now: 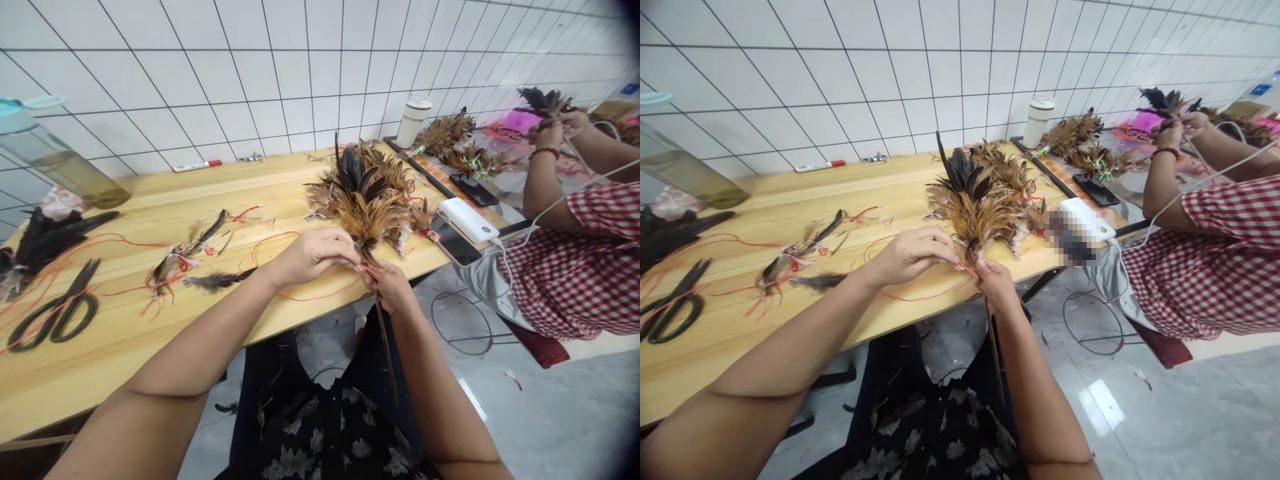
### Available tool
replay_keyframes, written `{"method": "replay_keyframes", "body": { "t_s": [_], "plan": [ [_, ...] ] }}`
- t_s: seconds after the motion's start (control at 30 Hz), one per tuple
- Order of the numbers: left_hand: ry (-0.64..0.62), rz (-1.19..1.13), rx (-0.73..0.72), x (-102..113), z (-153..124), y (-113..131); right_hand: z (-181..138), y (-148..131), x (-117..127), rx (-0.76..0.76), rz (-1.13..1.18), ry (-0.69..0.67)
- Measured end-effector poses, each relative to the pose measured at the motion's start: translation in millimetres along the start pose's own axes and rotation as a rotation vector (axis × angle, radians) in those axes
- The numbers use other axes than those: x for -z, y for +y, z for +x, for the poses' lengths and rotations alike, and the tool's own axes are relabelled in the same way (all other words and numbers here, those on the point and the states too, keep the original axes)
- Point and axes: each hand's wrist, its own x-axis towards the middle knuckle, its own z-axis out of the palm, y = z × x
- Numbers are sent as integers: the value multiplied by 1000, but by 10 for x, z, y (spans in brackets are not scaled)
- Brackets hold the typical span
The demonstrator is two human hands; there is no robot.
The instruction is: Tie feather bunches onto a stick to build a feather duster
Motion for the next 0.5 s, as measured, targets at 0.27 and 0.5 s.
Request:
{"method": "replay_keyframes", "body": {
  "t_s": [0.27, 0.5],
  "plan": [
    [-38, -18, 26, -160, -7, -158, -59, -56, -94, -131, 62, -172],
    [-104, -34, 58, -137, 17, -181, -150, -111, -97, -244, 33, -290]
  ]
}}
